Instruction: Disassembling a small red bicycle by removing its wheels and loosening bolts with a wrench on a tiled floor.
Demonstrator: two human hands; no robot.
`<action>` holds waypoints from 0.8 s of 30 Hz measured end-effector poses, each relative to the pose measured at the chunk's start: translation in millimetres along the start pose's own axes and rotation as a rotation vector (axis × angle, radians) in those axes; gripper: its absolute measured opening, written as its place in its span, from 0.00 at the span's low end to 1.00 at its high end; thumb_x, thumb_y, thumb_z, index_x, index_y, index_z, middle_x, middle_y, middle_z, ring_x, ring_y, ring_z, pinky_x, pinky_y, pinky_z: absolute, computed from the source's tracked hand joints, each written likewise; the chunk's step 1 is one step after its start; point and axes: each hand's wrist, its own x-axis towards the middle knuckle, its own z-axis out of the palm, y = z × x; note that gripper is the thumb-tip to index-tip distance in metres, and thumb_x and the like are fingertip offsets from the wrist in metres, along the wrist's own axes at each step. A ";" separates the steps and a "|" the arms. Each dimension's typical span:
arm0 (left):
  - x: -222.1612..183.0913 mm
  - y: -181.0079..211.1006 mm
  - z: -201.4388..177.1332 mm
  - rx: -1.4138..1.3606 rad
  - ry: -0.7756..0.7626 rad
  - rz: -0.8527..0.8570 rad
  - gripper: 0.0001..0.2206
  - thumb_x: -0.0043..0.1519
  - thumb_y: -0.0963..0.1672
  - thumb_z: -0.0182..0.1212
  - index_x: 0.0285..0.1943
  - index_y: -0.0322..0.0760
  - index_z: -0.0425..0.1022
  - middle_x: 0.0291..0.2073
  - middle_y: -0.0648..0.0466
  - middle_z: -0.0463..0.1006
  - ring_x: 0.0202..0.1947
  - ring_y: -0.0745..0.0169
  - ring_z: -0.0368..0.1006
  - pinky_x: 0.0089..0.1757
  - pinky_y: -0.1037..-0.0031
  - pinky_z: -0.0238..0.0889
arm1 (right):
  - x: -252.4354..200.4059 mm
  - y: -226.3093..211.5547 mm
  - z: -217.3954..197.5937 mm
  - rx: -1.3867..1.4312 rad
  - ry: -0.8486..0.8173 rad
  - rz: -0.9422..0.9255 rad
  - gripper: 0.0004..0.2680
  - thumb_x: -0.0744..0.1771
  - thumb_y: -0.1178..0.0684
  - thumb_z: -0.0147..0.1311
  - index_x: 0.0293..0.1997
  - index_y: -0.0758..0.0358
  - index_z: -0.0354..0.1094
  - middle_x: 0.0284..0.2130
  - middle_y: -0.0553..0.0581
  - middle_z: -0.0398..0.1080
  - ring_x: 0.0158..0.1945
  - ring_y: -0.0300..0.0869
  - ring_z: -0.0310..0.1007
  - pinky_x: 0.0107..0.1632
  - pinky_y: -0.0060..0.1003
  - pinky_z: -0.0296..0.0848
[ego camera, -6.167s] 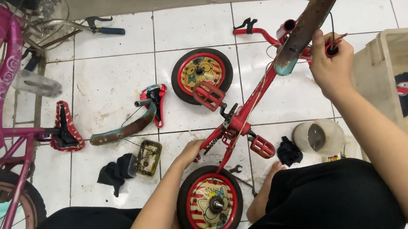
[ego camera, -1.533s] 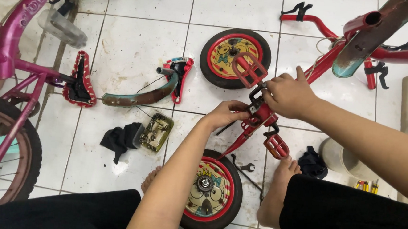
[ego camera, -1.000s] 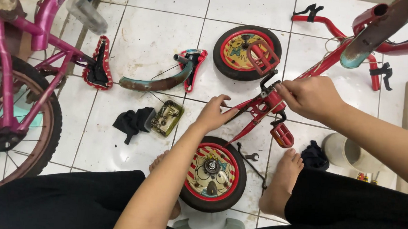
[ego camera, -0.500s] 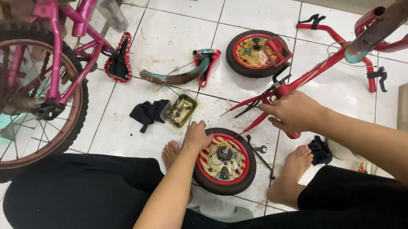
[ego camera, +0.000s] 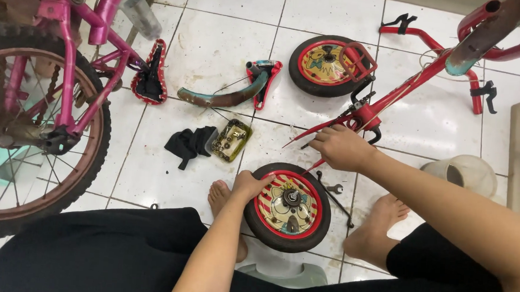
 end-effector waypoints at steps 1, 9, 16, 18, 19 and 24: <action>-1.2 -0.5 1.4 -0.004 -0.001 -0.005 0.40 0.51 0.61 0.71 0.60 0.24 0.74 0.54 0.36 0.78 0.59 0.41 0.73 0.53 0.59 0.70 | 6.3 4.1 4.9 0.001 -0.003 -0.006 0.09 0.67 0.54 0.49 0.50 0.54 0.72 0.47 0.53 0.76 0.57 0.45 0.74 0.61 0.44 0.68; 5.8 -9.6 13.1 0.022 0.041 0.013 0.39 0.50 0.62 0.71 0.58 0.27 0.75 0.49 0.41 0.80 0.56 0.42 0.76 0.49 0.60 0.73 | 57.9 35.1 57.4 -0.188 -0.119 0.169 0.12 0.69 0.44 0.49 0.57 0.51 0.70 0.41 0.52 0.76 0.49 0.43 0.77 0.59 0.43 0.69; -6.3 -5.6 11.3 0.001 0.057 0.002 0.37 0.51 0.60 0.71 0.56 0.26 0.76 0.47 0.40 0.80 0.55 0.42 0.76 0.49 0.61 0.73 | 80.9 40.8 115.2 -0.273 -0.215 0.166 0.14 0.68 0.36 0.48 0.53 0.47 0.71 0.31 0.50 0.76 0.34 0.42 0.77 0.43 0.43 0.75; -3.6 -6.9 11.8 0.025 0.054 0.006 0.37 0.52 0.61 0.70 0.56 0.27 0.76 0.47 0.40 0.80 0.55 0.42 0.76 0.49 0.61 0.73 | 90.5 38.9 124.5 -0.235 -0.199 0.163 0.15 0.68 0.34 0.48 0.47 0.50 0.72 0.28 0.51 0.76 0.33 0.44 0.78 0.39 0.44 0.75; 0.3 -9.0 14.5 0.026 0.052 0.007 0.37 0.52 0.61 0.70 0.56 0.27 0.76 0.47 0.40 0.80 0.55 0.42 0.76 0.49 0.61 0.73 | 92.4 36.7 127.8 -0.234 -0.201 0.165 0.15 0.68 0.34 0.48 0.47 0.50 0.72 0.28 0.51 0.76 0.33 0.44 0.78 0.39 0.44 0.75; 7.2 -18.5 17.9 0.036 0.066 0.025 0.35 0.53 0.61 0.68 0.54 0.28 0.76 0.44 0.41 0.80 0.53 0.43 0.78 0.46 0.63 0.73 | 93.5 36.4 123.5 -0.166 -0.251 0.224 0.17 0.69 0.32 0.43 0.52 0.49 0.73 0.34 0.50 0.78 0.38 0.44 0.80 0.41 0.47 0.77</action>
